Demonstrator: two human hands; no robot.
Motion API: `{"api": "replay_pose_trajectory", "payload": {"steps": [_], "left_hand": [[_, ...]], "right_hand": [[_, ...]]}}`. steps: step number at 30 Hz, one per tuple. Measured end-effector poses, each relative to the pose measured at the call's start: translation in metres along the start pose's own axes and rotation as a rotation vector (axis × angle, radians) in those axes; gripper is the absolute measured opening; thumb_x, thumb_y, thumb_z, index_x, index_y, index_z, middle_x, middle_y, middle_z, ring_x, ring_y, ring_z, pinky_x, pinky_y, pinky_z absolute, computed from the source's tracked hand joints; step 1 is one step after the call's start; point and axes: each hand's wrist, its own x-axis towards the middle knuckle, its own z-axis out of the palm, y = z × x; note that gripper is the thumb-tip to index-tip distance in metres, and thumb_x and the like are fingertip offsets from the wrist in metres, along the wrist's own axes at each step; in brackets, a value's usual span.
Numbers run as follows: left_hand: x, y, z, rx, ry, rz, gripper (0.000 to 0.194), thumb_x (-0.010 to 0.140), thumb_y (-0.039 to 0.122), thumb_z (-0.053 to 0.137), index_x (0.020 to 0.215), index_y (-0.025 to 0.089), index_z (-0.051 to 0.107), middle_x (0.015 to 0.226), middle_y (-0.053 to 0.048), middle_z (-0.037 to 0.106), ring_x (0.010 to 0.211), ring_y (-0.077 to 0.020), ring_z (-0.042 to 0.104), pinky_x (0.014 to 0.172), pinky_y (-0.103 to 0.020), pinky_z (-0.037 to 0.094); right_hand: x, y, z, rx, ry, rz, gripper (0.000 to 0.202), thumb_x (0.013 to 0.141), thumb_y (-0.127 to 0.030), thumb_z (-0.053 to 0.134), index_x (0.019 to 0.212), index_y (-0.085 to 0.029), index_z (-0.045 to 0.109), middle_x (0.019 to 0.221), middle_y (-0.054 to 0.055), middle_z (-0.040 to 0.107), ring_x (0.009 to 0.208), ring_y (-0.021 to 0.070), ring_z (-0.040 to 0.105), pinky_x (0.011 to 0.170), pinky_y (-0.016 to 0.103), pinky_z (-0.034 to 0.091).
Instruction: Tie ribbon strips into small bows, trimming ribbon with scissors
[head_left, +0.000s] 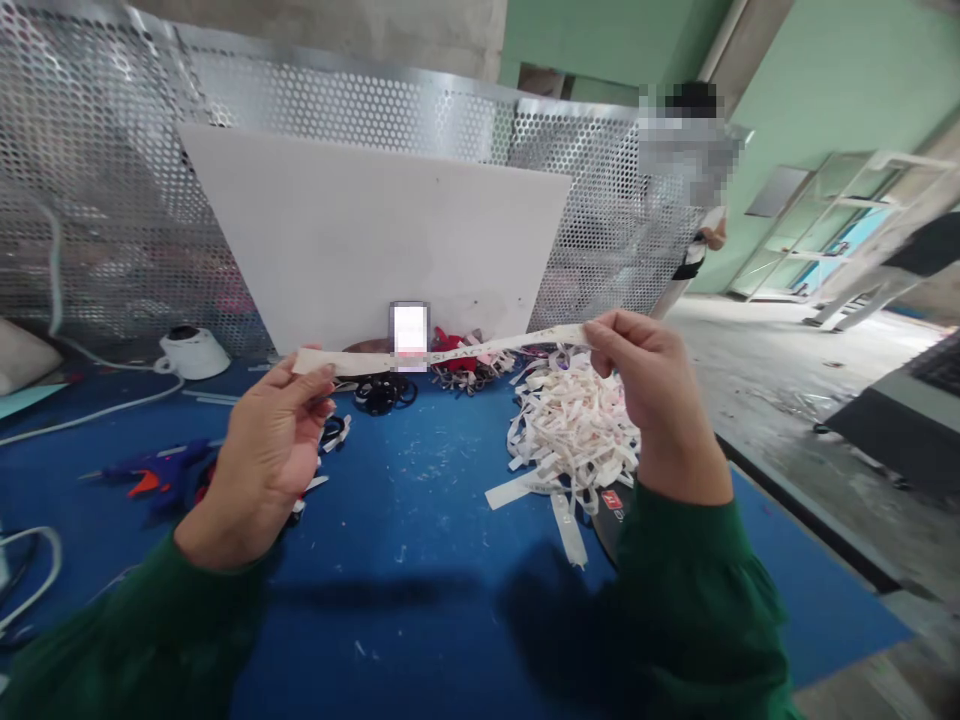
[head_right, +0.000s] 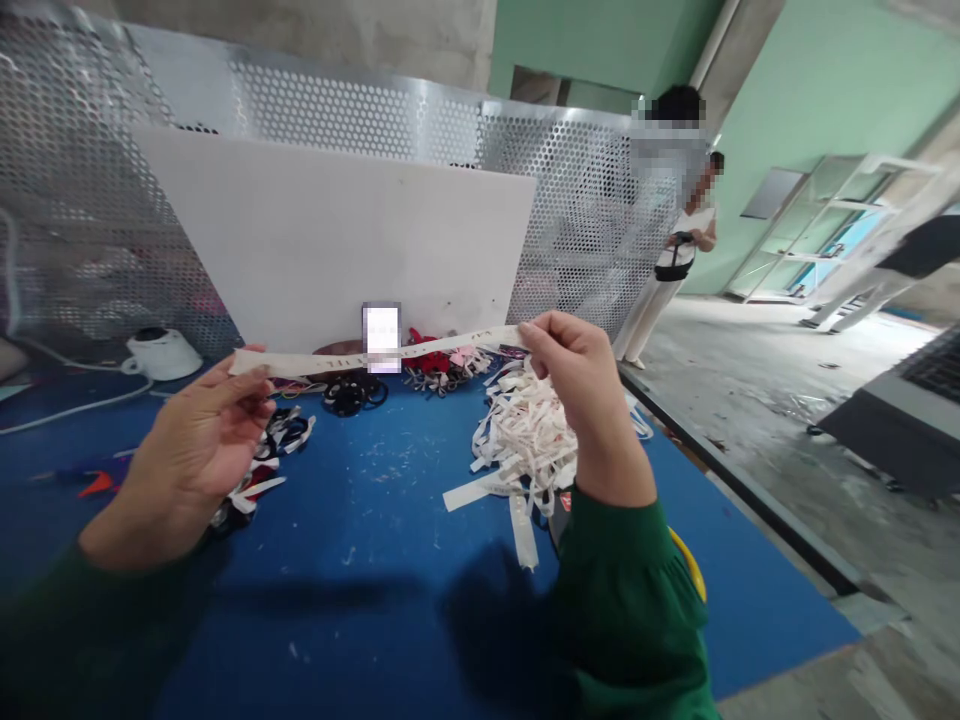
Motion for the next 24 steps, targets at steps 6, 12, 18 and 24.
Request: {"api": "replay_pose_trajectory", "payload": {"steps": [6, 12, 18, 24], "left_hand": [[-0.006, -0.005, 0.0, 0.008, -0.016, -0.042, 0.016, 0.063, 0.009, 0.084, 0.075, 0.016, 0.074, 0.074, 0.001, 0.067, 0.063, -0.0084, 0.058, 0.05, -0.015, 0.046], [-0.001, -0.001, -0.004, -0.021, 0.086, -0.02, 0.007, 0.075, 0.015, 0.079, 0.075, 0.018, 0.073, 0.071, 0.001, 0.064, 0.064, -0.0086, 0.059, 0.051, -0.015, 0.046], [0.005, -0.002, -0.007, -0.062, 0.124, -0.01, 0.01, 0.081, 0.013, 0.075, 0.073, 0.019, 0.072, 0.072, 0.0, 0.065, 0.063, -0.0083, 0.06, 0.049, -0.015, 0.045], [0.008, 0.003, -0.006, -0.099, 0.162, -0.033, 0.01, 0.083, 0.01, 0.071, 0.076, 0.017, 0.071, 0.068, 0.001, 0.067, 0.062, -0.0076, 0.062, 0.051, -0.017, 0.046]], "right_hand": [[0.007, 0.013, -0.015, 0.306, 0.012, 0.166, 0.028, 0.076, -0.031, 0.079, 0.061, -0.021, 0.058, 0.059, -0.005, 0.04, 0.05, 0.008, 0.034, 0.045, 0.024, 0.028], [0.009, 0.022, -0.03, -0.019, -0.01, 0.167, 0.018, 0.076, -0.036, 0.078, 0.071, -0.022, 0.069, 0.059, 0.0, 0.057, 0.057, 0.0133, 0.05, 0.051, 0.028, 0.04], [0.012, 0.027, -0.027, -0.037, 0.018, 0.189, 0.013, 0.071, -0.028, 0.076, 0.077, -0.018, 0.071, 0.064, 0.001, 0.066, 0.058, 0.013, 0.061, 0.056, 0.028, 0.048], [0.013, 0.026, -0.022, -0.064, 0.056, 0.124, 0.011, 0.07, -0.026, 0.072, 0.078, -0.018, 0.07, 0.063, 0.0, 0.067, 0.057, 0.0146, 0.064, 0.056, 0.03, 0.052]]}}
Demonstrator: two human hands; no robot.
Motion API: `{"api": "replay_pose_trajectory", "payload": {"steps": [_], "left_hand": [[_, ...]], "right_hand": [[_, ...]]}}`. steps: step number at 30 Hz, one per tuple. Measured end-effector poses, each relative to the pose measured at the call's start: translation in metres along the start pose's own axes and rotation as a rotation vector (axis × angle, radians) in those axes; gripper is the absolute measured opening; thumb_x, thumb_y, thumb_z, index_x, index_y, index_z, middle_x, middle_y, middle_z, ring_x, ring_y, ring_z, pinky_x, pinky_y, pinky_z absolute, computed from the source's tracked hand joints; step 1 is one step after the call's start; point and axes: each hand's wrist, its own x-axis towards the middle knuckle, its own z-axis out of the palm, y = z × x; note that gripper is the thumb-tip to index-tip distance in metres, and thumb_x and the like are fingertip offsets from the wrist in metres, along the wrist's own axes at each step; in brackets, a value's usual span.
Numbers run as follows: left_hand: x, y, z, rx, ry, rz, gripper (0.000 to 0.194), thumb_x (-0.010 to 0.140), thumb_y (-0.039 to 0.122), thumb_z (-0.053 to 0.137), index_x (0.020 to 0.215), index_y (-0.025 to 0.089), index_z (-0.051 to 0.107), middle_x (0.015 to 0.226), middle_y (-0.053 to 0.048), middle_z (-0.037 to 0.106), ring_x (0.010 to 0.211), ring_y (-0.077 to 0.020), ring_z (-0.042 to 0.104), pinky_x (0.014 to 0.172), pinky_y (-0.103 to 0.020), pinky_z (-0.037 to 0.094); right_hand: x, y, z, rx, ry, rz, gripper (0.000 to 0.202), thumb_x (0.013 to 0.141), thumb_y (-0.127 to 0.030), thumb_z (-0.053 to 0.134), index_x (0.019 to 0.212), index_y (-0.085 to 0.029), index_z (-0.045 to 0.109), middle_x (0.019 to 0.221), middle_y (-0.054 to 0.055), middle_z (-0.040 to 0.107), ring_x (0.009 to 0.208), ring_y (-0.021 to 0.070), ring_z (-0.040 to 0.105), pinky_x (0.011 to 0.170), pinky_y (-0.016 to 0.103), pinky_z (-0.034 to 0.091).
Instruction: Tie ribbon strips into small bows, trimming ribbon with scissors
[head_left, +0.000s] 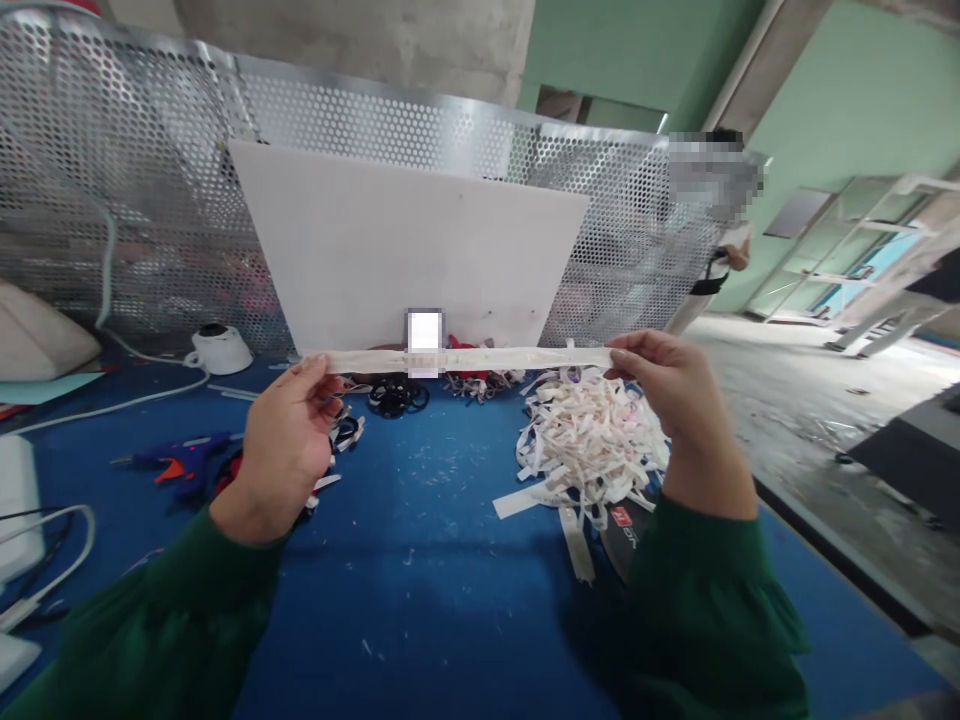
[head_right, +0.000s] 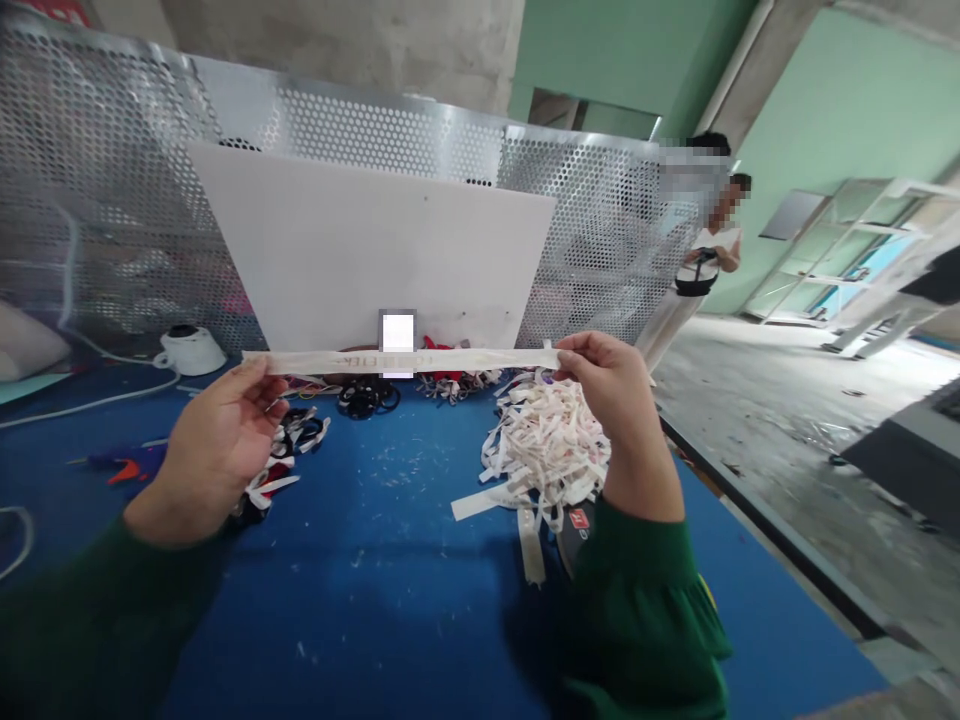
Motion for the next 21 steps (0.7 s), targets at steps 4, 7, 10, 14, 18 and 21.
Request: {"api": "replay_pose_trajectory", "payload": {"steps": [4, 7, 10, 14, 18, 21], "left_hand": [[-0.001, 0.002, 0.002, 0.003, 0.003, -0.016, 0.012, 0.087, 0.012, 0.068, 0.075, 0.016, 0.07, 0.067, 0.002, 0.066, 0.062, -0.0072, 0.062, 0.052, -0.017, 0.047], [-0.001, 0.0, 0.002, 0.008, 0.017, -0.022, 0.014, 0.088, 0.015, 0.067, 0.075, 0.017, 0.07, 0.068, 0.001, 0.066, 0.063, -0.0077, 0.062, 0.052, -0.017, 0.047], [-0.001, -0.002, 0.001, -0.009, 0.011, -0.013, 0.01, 0.085, 0.016, 0.069, 0.076, 0.018, 0.07, 0.068, 0.001, 0.065, 0.063, -0.0089, 0.063, 0.051, -0.017, 0.046], [-0.001, -0.006, -0.002, -0.009, -0.019, 0.023, 0.006, 0.078, 0.02, 0.077, 0.079, 0.018, 0.071, 0.07, 0.001, 0.066, 0.065, -0.0097, 0.062, 0.053, -0.018, 0.044], [-0.001, -0.009, -0.005, 0.004, -0.074, 0.06, 0.011, 0.075, 0.023, 0.081, 0.081, 0.018, 0.073, 0.077, 0.001, 0.069, 0.068, -0.0094, 0.061, 0.057, -0.02, 0.043], [-0.002, -0.01, -0.006, 0.004, -0.078, 0.056, 0.012, 0.074, 0.023, 0.081, 0.081, 0.019, 0.073, 0.076, 0.0, 0.069, 0.069, -0.0105, 0.061, 0.059, -0.022, 0.043]], "right_hand": [[0.0, 0.0, 0.0, -0.014, 0.019, -0.006, 0.012, 0.072, -0.025, 0.072, 0.081, -0.018, 0.07, 0.065, 0.001, 0.068, 0.059, 0.0143, 0.065, 0.059, 0.029, 0.053], [-0.001, 0.0, -0.001, -0.007, 0.047, 0.004, 0.012, 0.073, -0.024, 0.071, 0.083, -0.017, 0.07, 0.066, 0.001, 0.068, 0.059, 0.0143, 0.066, 0.06, 0.029, 0.052], [-0.002, -0.004, 0.001, -0.021, 0.106, 0.001, 0.011, 0.073, -0.022, 0.07, 0.083, -0.017, 0.07, 0.067, 0.003, 0.068, 0.06, 0.0157, 0.066, 0.06, 0.031, 0.051], [-0.004, -0.01, 0.005, -0.062, 0.182, 0.043, 0.01, 0.073, -0.019, 0.069, 0.082, -0.017, 0.07, 0.068, 0.005, 0.067, 0.062, 0.0179, 0.067, 0.057, 0.032, 0.049], [-0.003, -0.008, 0.009, -0.084, 0.268, 0.014, 0.008, 0.073, -0.019, 0.069, 0.081, -0.018, 0.069, 0.069, 0.006, 0.067, 0.06, 0.0183, 0.066, 0.056, 0.033, 0.047], [-0.002, -0.003, 0.01, -0.107, 0.294, 0.006, 0.009, 0.073, -0.02, 0.07, 0.082, -0.019, 0.068, 0.068, 0.007, 0.066, 0.061, 0.0197, 0.067, 0.052, 0.033, 0.043]]}}
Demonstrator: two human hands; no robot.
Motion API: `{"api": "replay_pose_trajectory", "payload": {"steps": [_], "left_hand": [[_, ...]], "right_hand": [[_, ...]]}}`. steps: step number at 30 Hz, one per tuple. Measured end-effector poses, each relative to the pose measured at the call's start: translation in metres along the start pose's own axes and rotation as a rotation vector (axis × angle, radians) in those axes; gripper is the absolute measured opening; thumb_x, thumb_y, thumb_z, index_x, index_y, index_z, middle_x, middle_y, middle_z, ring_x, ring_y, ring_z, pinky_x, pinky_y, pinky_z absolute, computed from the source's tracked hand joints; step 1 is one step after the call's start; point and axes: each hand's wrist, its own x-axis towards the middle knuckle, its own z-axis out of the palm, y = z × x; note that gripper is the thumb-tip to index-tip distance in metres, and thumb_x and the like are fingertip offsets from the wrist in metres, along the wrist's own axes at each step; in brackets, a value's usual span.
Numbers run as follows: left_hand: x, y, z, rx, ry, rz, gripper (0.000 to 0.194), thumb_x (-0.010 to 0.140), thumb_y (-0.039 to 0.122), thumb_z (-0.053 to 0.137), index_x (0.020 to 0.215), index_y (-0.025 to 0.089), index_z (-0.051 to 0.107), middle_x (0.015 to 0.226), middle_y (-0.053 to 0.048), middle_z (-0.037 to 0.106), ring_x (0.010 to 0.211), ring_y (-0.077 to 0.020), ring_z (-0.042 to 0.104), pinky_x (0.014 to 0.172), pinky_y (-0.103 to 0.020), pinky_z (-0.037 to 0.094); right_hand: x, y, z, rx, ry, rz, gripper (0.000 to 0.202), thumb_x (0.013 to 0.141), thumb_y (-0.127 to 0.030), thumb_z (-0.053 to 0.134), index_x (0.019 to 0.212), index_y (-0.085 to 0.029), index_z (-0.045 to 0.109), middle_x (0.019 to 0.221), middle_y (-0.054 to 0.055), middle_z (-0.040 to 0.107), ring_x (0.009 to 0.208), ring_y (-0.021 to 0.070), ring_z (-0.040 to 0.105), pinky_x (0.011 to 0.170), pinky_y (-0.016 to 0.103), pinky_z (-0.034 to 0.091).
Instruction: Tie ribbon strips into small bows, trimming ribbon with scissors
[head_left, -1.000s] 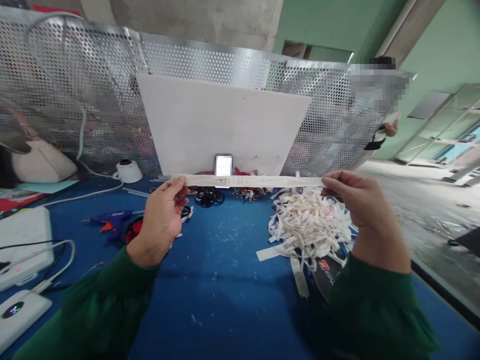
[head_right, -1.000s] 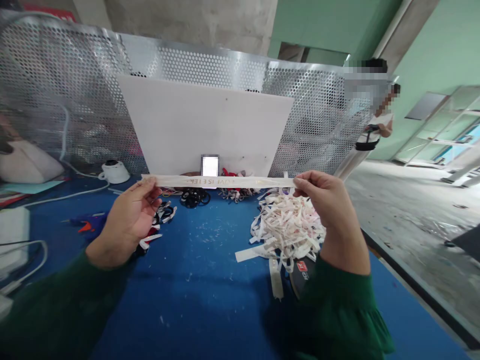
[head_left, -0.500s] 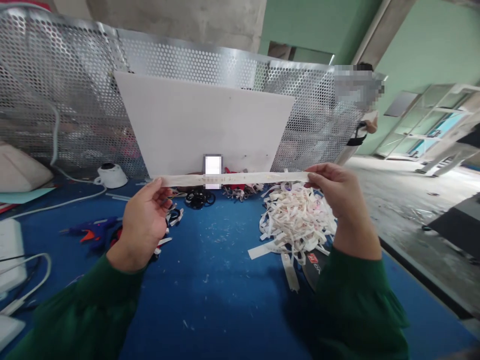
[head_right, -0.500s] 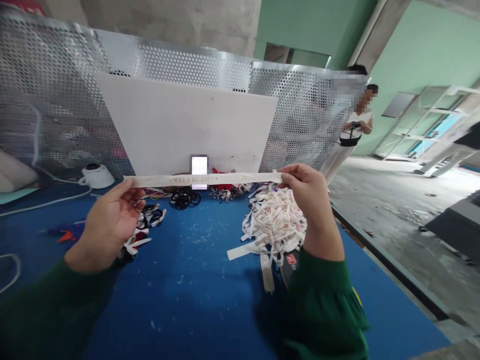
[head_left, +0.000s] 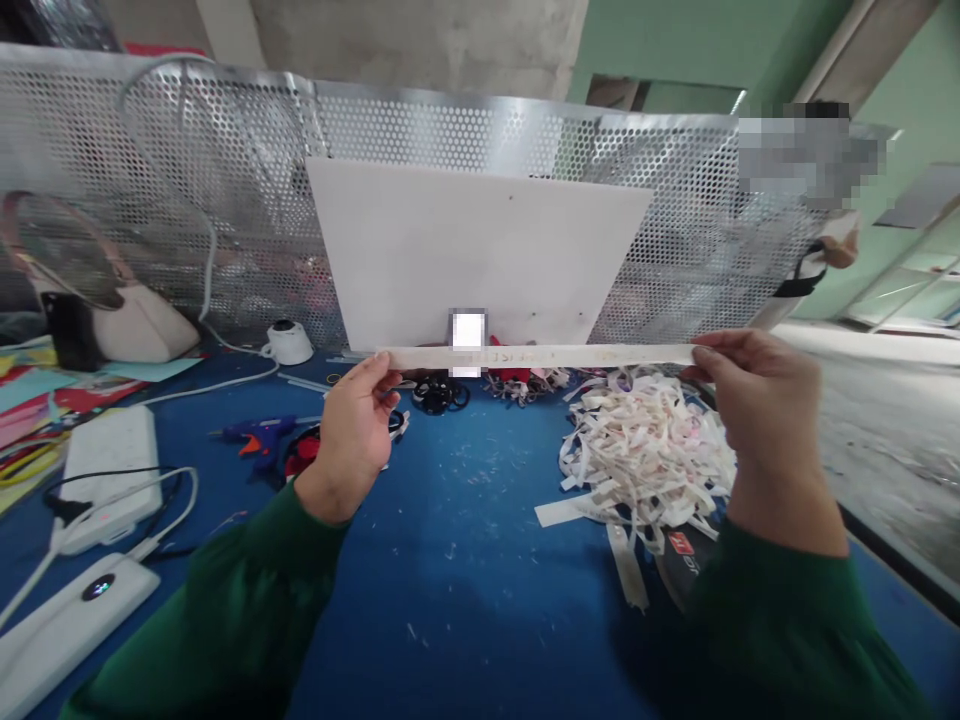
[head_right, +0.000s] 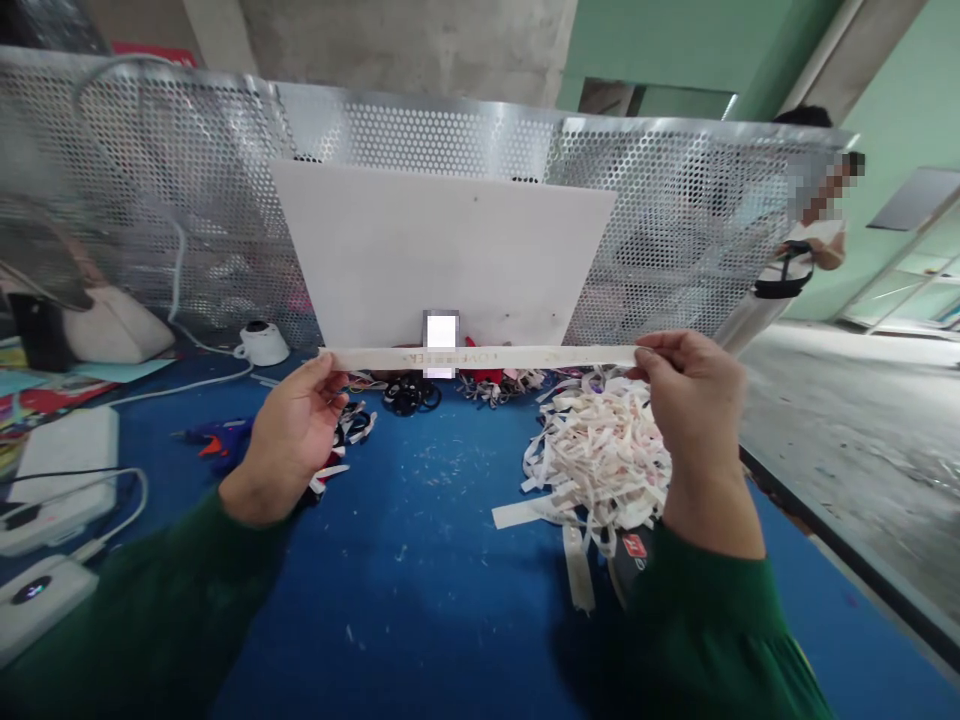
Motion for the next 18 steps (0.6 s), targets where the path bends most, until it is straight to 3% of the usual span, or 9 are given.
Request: {"api": "replay_pose_trajectory", "payload": {"steps": [8, 18], "left_hand": [[-0.0004, 0.0013, 0.0019, -0.009, 0.012, -0.017, 0.009, 0.076, 0.02, 0.079, 0.081, 0.017, 0.072, 0.076, 0.0, 0.069, 0.068, -0.0097, 0.061, 0.058, -0.02, 0.043], [0.0072, -0.0011, -0.0002, 0.018, 0.05, -0.057, 0.003, 0.08, 0.018, 0.072, 0.08, 0.017, 0.07, 0.072, 0.0, 0.067, 0.064, -0.0092, 0.062, 0.052, -0.018, 0.044]], "right_hand": [[0.0019, 0.0035, 0.0015, -0.009, 0.033, -0.039, 0.012, 0.073, -0.02, 0.071, 0.084, -0.018, 0.067, 0.07, 0.007, 0.066, 0.059, 0.0192, 0.066, 0.055, 0.035, 0.047], [0.0019, 0.0048, 0.0024, 0.094, -0.046, -0.07, 0.016, 0.075, -0.022, 0.069, 0.091, -0.017, 0.067, 0.073, 0.004, 0.067, 0.06, 0.0164, 0.065, 0.062, 0.033, 0.054]]}}
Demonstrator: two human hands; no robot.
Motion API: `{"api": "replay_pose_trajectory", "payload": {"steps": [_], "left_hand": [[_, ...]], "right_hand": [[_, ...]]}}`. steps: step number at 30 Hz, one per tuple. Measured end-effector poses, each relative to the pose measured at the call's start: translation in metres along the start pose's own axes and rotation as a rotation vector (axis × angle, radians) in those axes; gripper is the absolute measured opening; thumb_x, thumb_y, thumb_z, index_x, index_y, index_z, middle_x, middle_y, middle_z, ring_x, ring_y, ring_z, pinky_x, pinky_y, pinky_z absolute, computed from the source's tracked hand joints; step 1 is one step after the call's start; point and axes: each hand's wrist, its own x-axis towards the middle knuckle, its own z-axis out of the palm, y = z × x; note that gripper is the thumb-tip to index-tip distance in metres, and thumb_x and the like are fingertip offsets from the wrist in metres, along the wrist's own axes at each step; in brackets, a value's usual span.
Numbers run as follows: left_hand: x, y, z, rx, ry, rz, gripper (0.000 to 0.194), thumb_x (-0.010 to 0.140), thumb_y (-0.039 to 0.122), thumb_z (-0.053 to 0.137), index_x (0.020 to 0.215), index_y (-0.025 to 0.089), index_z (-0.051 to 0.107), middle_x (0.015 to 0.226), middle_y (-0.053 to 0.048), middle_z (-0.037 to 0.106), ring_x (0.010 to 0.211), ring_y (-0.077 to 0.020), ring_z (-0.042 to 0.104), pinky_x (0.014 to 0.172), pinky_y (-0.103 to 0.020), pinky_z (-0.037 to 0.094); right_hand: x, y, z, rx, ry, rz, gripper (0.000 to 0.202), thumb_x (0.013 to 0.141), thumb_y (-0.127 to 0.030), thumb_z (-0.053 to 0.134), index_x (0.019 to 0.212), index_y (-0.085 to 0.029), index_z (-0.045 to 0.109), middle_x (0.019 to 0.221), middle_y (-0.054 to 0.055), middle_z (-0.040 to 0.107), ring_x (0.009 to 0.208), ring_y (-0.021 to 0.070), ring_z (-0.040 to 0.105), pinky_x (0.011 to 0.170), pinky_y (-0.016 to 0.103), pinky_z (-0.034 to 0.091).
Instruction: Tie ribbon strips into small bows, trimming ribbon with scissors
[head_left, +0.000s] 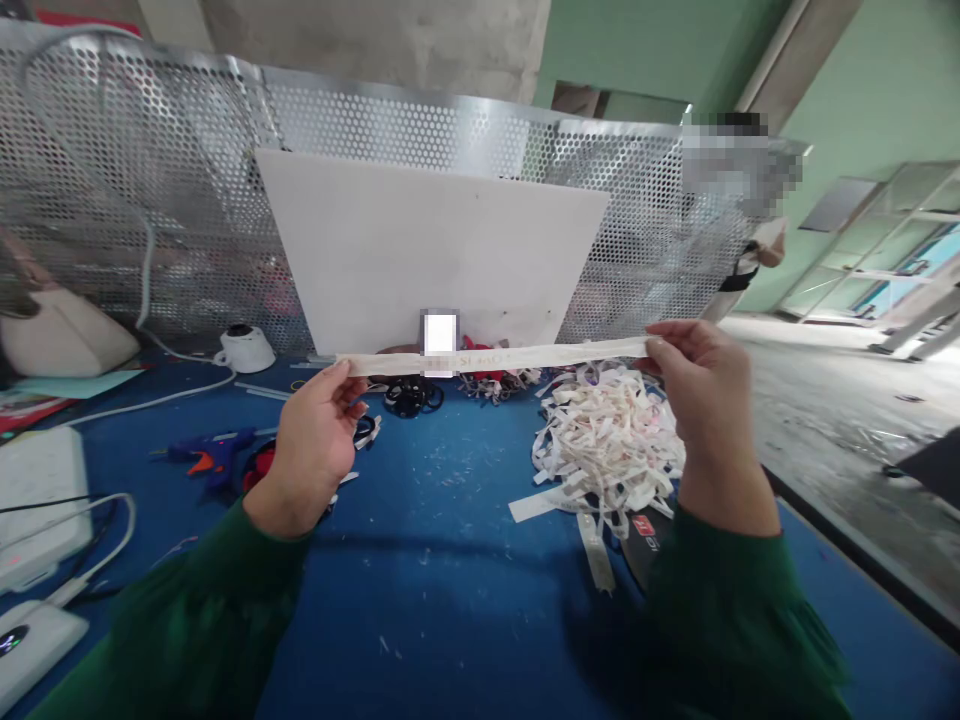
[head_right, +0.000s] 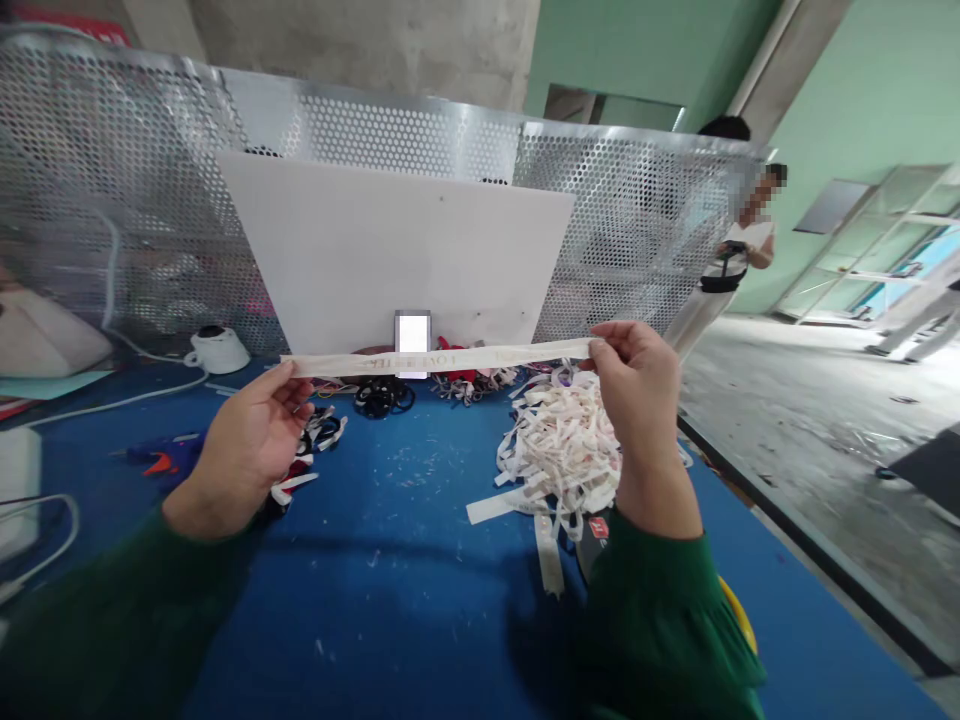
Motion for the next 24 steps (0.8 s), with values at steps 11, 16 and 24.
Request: {"api": "replay_pose_trajectory", "payload": {"steps": [11, 16, 24], "left_hand": [[-0.002, -0.002, 0.001, 0.013, 0.012, -0.056, 0.002, 0.081, 0.017, 0.073, 0.081, 0.016, 0.071, 0.074, 0.0, 0.069, 0.065, -0.009, 0.062, 0.054, -0.019, 0.042], [-0.003, -0.001, 0.002, 0.002, 0.004, -0.05, 0.002, 0.081, 0.018, 0.072, 0.081, 0.017, 0.071, 0.074, -0.001, 0.069, 0.066, -0.0104, 0.062, 0.055, -0.021, 0.042], [-0.013, -0.003, 0.004, 0.049, -0.078, -0.044, 0.016, 0.076, 0.026, 0.076, 0.087, 0.014, 0.075, 0.081, -0.003, 0.072, 0.072, -0.0122, 0.064, 0.06, -0.022, 0.043]], "right_hand": [[-0.003, -0.005, 0.001, -0.038, -0.007, -0.016, 0.017, 0.076, -0.022, 0.069, 0.091, -0.015, 0.068, 0.073, 0.005, 0.067, 0.06, 0.0154, 0.065, 0.061, 0.033, 0.054], [-0.007, -0.015, 0.001, -0.057, 0.022, 0.012, 0.014, 0.076, -0.021, 0.068, 0.089, -0.016, 0.068, 0.074, 0.006, 0.068, 0.059, 0.0159, 0.065, 0.06, 0.033, 0.053], [-0.01, -0.019, 0.001, -0.097, 0.048, -0.005, 0.017, 0.073, -0.023, 0.068, 0.088, -0.016, 0.071, 0.07, 0.005, 0.066, 0.058, 0.0162, 0.065, 0.054, 0.031, 0.049]]}}
